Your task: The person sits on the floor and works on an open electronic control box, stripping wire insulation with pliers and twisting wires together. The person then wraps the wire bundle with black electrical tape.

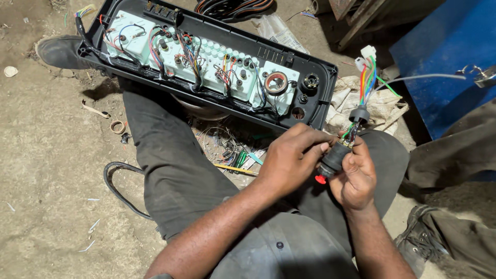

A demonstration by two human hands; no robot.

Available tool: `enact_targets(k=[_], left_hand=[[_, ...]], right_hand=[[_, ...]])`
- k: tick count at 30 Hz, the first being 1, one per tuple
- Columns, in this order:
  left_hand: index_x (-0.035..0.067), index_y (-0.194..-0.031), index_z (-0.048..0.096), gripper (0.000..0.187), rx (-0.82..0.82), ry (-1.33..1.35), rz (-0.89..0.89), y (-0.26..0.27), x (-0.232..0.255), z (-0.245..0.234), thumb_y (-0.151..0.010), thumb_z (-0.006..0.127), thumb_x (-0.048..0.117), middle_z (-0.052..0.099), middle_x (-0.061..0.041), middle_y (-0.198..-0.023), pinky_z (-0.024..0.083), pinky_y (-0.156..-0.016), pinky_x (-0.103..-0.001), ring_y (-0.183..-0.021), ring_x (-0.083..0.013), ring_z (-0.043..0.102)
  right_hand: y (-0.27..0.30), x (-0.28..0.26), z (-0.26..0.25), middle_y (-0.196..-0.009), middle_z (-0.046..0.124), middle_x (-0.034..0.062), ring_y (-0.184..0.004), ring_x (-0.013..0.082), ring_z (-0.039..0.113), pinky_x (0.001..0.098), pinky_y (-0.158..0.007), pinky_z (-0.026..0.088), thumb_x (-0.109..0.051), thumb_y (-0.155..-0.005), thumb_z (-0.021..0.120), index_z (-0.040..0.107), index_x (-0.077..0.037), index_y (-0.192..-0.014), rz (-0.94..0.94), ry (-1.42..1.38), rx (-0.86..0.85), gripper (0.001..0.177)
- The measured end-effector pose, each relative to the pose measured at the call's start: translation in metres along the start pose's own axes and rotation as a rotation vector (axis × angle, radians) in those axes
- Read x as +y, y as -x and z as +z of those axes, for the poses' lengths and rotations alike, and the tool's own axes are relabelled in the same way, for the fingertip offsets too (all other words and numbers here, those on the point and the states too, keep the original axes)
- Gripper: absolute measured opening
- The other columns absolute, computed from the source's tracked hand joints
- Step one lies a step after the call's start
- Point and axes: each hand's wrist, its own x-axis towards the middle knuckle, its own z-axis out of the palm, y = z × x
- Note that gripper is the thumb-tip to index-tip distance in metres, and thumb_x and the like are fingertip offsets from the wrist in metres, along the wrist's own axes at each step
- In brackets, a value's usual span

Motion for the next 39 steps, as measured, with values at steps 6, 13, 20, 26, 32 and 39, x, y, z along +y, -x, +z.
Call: enact_targets(k=[6,13,20,26,32,39], left_hand=[[0.009,-0.112,0.074,0.018,0.016,-0.029,-0.007,-0.008,-0.006,0.009,-0.097,0.068,0.018,0.070,-0.011,-0.100,0.057,-0.082,-0.040,-0.094,-0.0300,0.071],[-0.004,-0.126,0.067,0.035,-0.268,0.870,-0.551,-0.042,-0.030,0.018,-0.107,0.063,0.025,0.062,-0.009,-0.083,0.041,-0.045,-0.027,-0.052,-0.0069,0.048],[0.000,-0.109,0.064,0.027,-0.185,1.113,-0.695,-0.030,-0.049,0.032,-0.105,0.055,0.025,0.072,-0.010,-0.094,0.038,-0.029,-0.024,-0.039,-0.0060,0.044],[0.002,-0.120,0.065,0.025,-0.130,1.251,-0.799,-0.015,-0.061,0.046,-0.108,0.053,0.020,0.072,-0.013,-0.102,0.055,-0.064,-0.027,-0.078,-0.0159,0.066],[0.000,-0.121,0.064,0.026,-0.187,1.239,-0.849,-0.004,-0.062,0.044,-0.107,0.055,0.020,0.072,-0.015,-0.105,0.058,-0.074,-0.034,-0.088,-0.0209,0.068],[0.000,-0.127,0.059,0.029,-0.290,1.213,-0.851,0.023,-0.053,0.032,-0.103,0.063,0.015,0.072,-0.018,-0.107,0.048,-0.057,-0.036,-0.082,-0.0242,0.067]], right_hand=[[0.000,0.002,-0.005,-0.134,0.061,0.0135,-0.123,0.0234,0.063,0.0406,-0.109,0.052,-0.022,-0.110,0.063,0.044,0.004,-0.149,-0.003,0.027,-0.004,0.051],[0.000,0.002,0.006,-0.124,0.062,0.0206,-0.107,0.0320,0.068,0.0463,-0.088,0.058,-0.022,-0.106,0.059,0.043,0.002,-0.146,0.119,0.046,-0.097,0.049],[0.016,0.006,0.013,-0.123,0.056,0.0185,-0.105,0.0272,0.060,0.0390,-0.080,0.053,-0.023,-0.109,0.054,0.040,0.003,-0.152,0.171,-0.018,-0.104,0.053],[0.042,0.008,0.018,-0.123,0.054,0.0173,-0.107,0.0269,0.059,0.0415,-0.084,0.053,-0.025,-0.108,0.054,0.036,0.003,-0.152,0.237,-0.025,-0.094,0.055],[0.061,0.009,0.015,-0.123,0.054,0.0173,-0.111,0.0309,0.061,0.0471,-0.097,0.052,-0.028,-0.108,0.054,0.034,0.003,-0.152,0.285,0.034,-0.092,0.057],[0.080,-0.010,0.009,-0.123,0.068,0.0215,-0.114,0.0326,0.066,0.0465,-0.099,0.053,-0.022,-0.103,0.051,0.044,0.009,-0.143,0.398,0.192,0.079,0.050]])
